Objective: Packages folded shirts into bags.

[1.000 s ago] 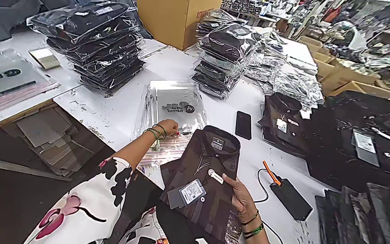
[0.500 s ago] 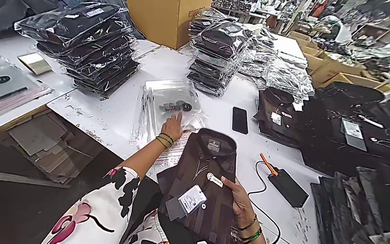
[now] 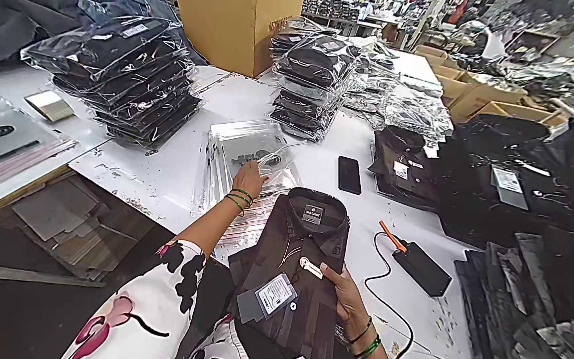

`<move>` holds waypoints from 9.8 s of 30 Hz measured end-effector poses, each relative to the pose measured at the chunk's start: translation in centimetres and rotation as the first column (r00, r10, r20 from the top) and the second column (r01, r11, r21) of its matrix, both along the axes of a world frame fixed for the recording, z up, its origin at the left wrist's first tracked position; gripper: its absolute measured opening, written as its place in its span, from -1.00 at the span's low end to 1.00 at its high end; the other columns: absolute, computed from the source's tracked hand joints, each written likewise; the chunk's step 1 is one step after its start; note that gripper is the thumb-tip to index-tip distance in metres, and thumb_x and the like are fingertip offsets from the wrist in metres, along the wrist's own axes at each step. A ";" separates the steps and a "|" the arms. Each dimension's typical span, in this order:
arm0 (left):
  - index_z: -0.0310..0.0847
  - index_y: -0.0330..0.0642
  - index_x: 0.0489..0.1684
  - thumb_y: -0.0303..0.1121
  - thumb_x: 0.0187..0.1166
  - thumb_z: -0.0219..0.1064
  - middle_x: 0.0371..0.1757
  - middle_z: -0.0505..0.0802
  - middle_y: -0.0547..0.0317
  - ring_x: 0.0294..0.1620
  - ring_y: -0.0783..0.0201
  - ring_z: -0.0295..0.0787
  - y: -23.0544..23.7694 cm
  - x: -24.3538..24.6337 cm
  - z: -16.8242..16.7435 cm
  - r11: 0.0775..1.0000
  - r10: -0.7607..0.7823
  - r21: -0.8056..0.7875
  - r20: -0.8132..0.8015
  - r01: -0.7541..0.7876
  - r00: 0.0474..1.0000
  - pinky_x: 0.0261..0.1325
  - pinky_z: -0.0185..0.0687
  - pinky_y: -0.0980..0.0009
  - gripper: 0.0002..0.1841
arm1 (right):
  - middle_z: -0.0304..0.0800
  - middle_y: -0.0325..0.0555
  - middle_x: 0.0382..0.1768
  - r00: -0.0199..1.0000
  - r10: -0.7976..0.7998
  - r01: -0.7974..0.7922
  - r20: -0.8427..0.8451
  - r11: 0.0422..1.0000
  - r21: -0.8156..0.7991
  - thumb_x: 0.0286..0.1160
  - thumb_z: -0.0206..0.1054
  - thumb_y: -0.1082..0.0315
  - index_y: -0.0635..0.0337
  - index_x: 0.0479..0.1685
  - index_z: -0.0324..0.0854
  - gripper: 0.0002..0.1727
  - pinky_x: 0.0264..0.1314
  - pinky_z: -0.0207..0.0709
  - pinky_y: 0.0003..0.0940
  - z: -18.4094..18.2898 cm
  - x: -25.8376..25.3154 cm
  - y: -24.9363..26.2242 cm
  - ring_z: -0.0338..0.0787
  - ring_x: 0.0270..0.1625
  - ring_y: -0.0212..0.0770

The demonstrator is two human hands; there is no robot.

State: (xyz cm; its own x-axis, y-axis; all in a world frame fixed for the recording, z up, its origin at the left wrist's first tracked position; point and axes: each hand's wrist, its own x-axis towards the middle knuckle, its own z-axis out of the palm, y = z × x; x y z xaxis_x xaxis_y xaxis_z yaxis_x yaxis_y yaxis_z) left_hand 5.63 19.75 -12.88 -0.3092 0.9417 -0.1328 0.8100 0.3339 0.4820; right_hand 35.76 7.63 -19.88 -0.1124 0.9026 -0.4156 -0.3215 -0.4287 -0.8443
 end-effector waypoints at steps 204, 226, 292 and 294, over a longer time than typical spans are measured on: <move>0.01 -0.10 0.90 0.02 0.88 -0.17 0.94 0.06 0.21 0.31 -0.15 0.76 -21.0 6.5 -3.3 0.637 -0.593 -0.470 0.208 0.611 0.778 0.16 0.61 -0.13 -0.34 | 0.53 0.26 0.58 0.253 -0.446 -0.843 0.859 0.334 0.421 0.45 0.37 0.25 0.08 0.46 0.69 -0.48 0.50 0.05 0.71 -3.9 -8.0 0.6 0.50 0.61 0.41; 0.35 0.05 0.77 0.23 0.77 -0.36 0.82 0.37 0.03 0.86 -0.30 0.01 -9.8 5.0 -10.4 0.677 -0.668 0.253 -0.184 0.691 0.721 0.63 -0.37 -0.63 -0.25 | 0.55 0.18 0.59 0.221 -0.394 -0.803 0.892 0.446 0.396 0.61 0.24 0.21 0.43 0.51 0.54 -0.43 0.61 0.28 0.36 -4.6 -5.0 1.0 0.52 0.63 0.26; 0.51 -0.02 0.64 -0.07 0.77 0.10 0.71 0.54 0.06 0.74 -0.22 0.35 -11.9 5.7 -10.9 0.503 -0.727 0.310 -0.352 0.807 0.589 0.54 0.00 -0.62 -0.49 | 0.85 0.16 0.18 0.092 -0.312 -0.900 0.945 0.380 0.213 0.22 0.37 0.73 0.28 -0.06 0.86 -0.66 0.34 0.56 0.33 0.9 -0.7 -0.9 0.81 0.30 0.24; 0.46 -0.15 0.66 0.00 0.77 0.02 0.73 0.51 0.04 0.77 -0.14 0.33 -14.3 3.9 -11.1 0.521 -0.741 0.251 -0.341 0.816 0.579 0.60 0.07 -0.51 -0.41 | 0.87 0.16 0.11 0.157 -0.297 -0.920 0.942 0.304 0.249 0.17 0.36 0.76 0.32 -0.11 0.86 -0.67 0.44 0.50 0.34 -0.5 0.4 1.1 0.84 0.25 0.22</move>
State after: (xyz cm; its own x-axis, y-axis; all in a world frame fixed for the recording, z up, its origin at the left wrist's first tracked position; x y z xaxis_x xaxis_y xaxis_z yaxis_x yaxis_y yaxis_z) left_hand 9.55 5.42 -24.02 0.5903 0.7763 0.2211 0.7370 -0.6301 0.2447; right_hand 36.14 8.77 -20.40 -0.6984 0.6835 0.2122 0.6476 0.7297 -0.2193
